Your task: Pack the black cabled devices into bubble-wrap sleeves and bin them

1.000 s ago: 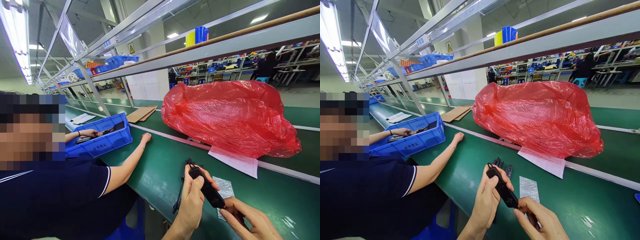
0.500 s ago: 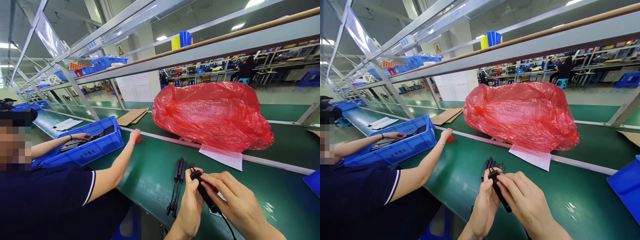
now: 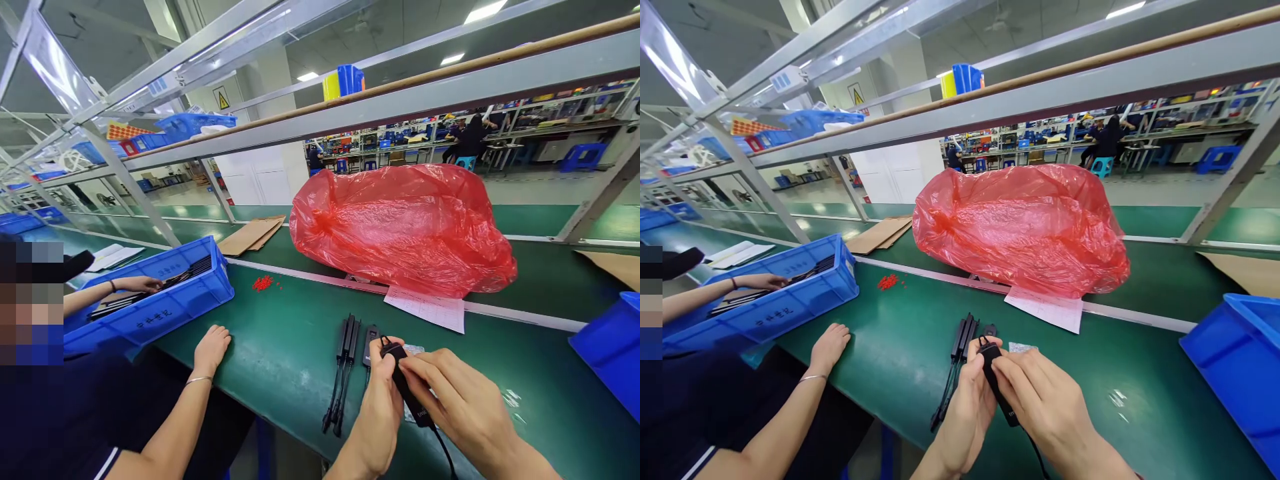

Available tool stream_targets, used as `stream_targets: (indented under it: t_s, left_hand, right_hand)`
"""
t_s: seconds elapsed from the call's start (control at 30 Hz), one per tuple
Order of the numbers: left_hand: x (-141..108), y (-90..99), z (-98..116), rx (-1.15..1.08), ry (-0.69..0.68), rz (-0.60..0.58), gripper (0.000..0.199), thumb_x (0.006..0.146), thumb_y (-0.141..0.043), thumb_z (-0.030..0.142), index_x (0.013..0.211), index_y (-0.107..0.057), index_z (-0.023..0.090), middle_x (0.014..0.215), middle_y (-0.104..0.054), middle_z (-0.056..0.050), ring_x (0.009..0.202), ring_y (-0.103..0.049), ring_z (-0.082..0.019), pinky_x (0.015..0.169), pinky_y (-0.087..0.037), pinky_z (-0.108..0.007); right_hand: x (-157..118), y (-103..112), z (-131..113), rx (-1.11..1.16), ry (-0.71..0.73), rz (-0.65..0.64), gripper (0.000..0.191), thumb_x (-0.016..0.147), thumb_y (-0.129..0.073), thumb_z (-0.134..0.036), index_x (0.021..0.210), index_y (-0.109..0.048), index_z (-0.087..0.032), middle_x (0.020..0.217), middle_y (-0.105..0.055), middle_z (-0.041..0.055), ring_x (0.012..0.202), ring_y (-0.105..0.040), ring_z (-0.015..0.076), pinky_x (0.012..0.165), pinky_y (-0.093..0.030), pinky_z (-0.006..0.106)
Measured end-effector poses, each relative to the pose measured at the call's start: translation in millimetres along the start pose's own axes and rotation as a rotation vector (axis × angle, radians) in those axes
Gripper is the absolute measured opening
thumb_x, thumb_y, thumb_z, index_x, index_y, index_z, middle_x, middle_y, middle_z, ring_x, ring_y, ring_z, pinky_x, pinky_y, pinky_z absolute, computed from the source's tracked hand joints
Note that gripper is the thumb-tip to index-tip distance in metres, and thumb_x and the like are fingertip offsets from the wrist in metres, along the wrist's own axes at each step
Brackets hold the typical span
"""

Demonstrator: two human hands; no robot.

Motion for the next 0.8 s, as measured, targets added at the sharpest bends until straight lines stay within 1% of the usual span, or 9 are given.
stream_targets:
  t_s: [0.1, 0.2, 0.27, 0.37, 0.43, 0.5, 0.6, 0.7, 0.8]
  left_hand:
    - [5.4, -1.4, 0.2, -0.015, 0.058, -0.004, 0.05, 0.085, -0.067, 0.066, 0.107, -0.058, 0.022, 0.098, -0.063, -0.004, 0.106, -0.062, -0.025, 0.097, -0.045, -0.035]
    - [12.9, 4.8, 0.8, -0.035, 0.114, 0.056, 0.052, 0.085, -0.067, 0.067, 0.106, -0.056, 0.02, 0.088, -0.061, -0.002, 0.09, -0.062, -0.022, 0.091, -0.046, -0.036]
    - [17.5, 9.6, -1.5, -0.046, 0.136, 0.08, 0.048, 0.09, -0.063, 0.063, 0.108, -0.057, 0.019, 0.089, -0.062, -0.003, 0.087, -0.061, -0.02, 0.091, -0.046, -0.036]
    - [22.5, 12.1, -8.5, -0.048, 0.163, 0.065, 0.042, 0.096, -0.056, 0.058, 0.109, -0.058, 0.018, 0.09, -0.063, -0.004, 0.088, -0.061, -0.02, 0.093, -0.045, -0.037]
    - [25.2, 10.8, -13.9, -0.053, 0.187, 0.043, 0.042, 0.096, -0.057, 0.059, 0.107, -0.058, 0.018, 0.088, -0.062, -0.004, 0.086, -0.061, -0.019, 0.091, -0.046, -0.036]
    - [29.1, 8.6, -19.8, -0.069, 0.215, 0.024, 0.045, 0.093, -0.062, 0.061, 0.106, -0.057, 0.019, 0.088, -0.063, -0.004, 0.085, -0.061, -0.02, 0.09, -0.047, -0.037]
    - [40.7, 5.9, -29.9, -0.101, 0.223, 0.074, 0.044, 0.09, -0.066, 0.059, 0.103, -0.056, 0.018, 0.085, -0.063, -0.004, 0.082, -0.062, -0.019, 0.087, -0.048, -0.036]
    - [57.6, 2.6, -40.6, -0.155, 0.179, 0.196, 0.034, 0.098, -0.056, 0.053, 0.101, -0.055, 0.018, 0.081, -0.062, -0.003, 0.078, -0.062, -0.018, 0.086, -0.049, -0.035]
    - [73.2, 1.1, -47.8, -0.172, 0.151, 0.234, 0.035, 0.1, -0.051, 0.053, 0.102, -0.057, 0.019, 0.083, -0.062, -0.003, 0.081, -0.063, -0.019, 0.09, -0.049, -0.036]
  right_hand:
    - [-16.0, 13.2, 13.9, 0.082, -0.129, 0.026, 0.016, 0.101, -0.051, -0.011, 0.091, -0.057, -0.022, 0.073, -0.064, -0.0004, 0.062, -0.059, 0.0124, 0.06, -0.049, 0.023]
    - [-59.8, 31.3, 63.4, 0.069, -0.569, -0.028, 0.02, 0.1, -0.053, -0.032, 0.082, -0.057, -0.025, 0.072, -0.063, -0.0016, 0.06, -0.058, 0.0136, 0.058, -0.05, 0.023]
    - [-100.4, 40.3, 100.2, 0.01, -0.818, -0.149, 0.026, 0.095, -0.053, -0.045, 0.082, -0.063, -0.026, 0.07, -0.065, -0.0013, 0.057, -0.059, 0.015, 0.054, -0.05, 0.024]
    - [-154.2, 45.7, 138.3, -0.031, -0.952, -0.258, 0.03, 0.088, -0.054, -0.047, 0.07, -0.064, -0.025, 0.057, -0.062, -0.0022, 0.046, -0.058, 0.0159, 0.043, -0.045, 0.024]
    - [-177.1, 43.1, 149.5, -0.06, -0.997, -0.293, 0.03, 0.082, -0.056, -0.047, 0.062, -0.059, -0.025, 0.053, -0.06, -0.0019, 0.044, -0.059, 0.0173, 0.039, -0.042, 0.024]
    - [-183.9, 38.0, 149.6, -0.089, -1.017, -0.285, 0.03, 0.079, -0.058, -0.051, 0.063, -0.056, -0.025, 0.057, -0.061, -0.0008, 0.043, -0.058, 0.0181, 0.037, -0.039, 0.025]
    - [-165.3, 22.6, 131.6, -0.025, -0.973, -0.274, 0.033, 0.087, -0.056, -0.056, 0.079, -0.06, -0.025, 0.066, -0.064, -0.0005, 0.049, -0.06, 0.0173, 0.044, -0.046, 0.025]
    - [-134.6, -7.6, 99.2, 0.253, -0.884, -0.438, 0.03, 0.096, -0.053, -0.051, 0.087, -0.063, -0.025, 0.067, -0.065, -0.0036, 0.058, -0.062, 0.0148, 0.055, -0.049, 0.021]
    - [-118.1, -29.2, 77.8, 0.435, -0.893, -0.536, 0.034, 0.099, -0.05, -0.049, 0.077, -0.054, -0.024, 0.062, -0.06, -0.0051, 0.055, -0.056, 0.0133, 0.052, -0.042, 0.02]
Point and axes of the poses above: each hand's wrist, its own x-axis towards the middle knuckle, its own y-axis out of the back of the hand, z = x × y, the point moved 4 cm from there along x, towards the middle knuckle
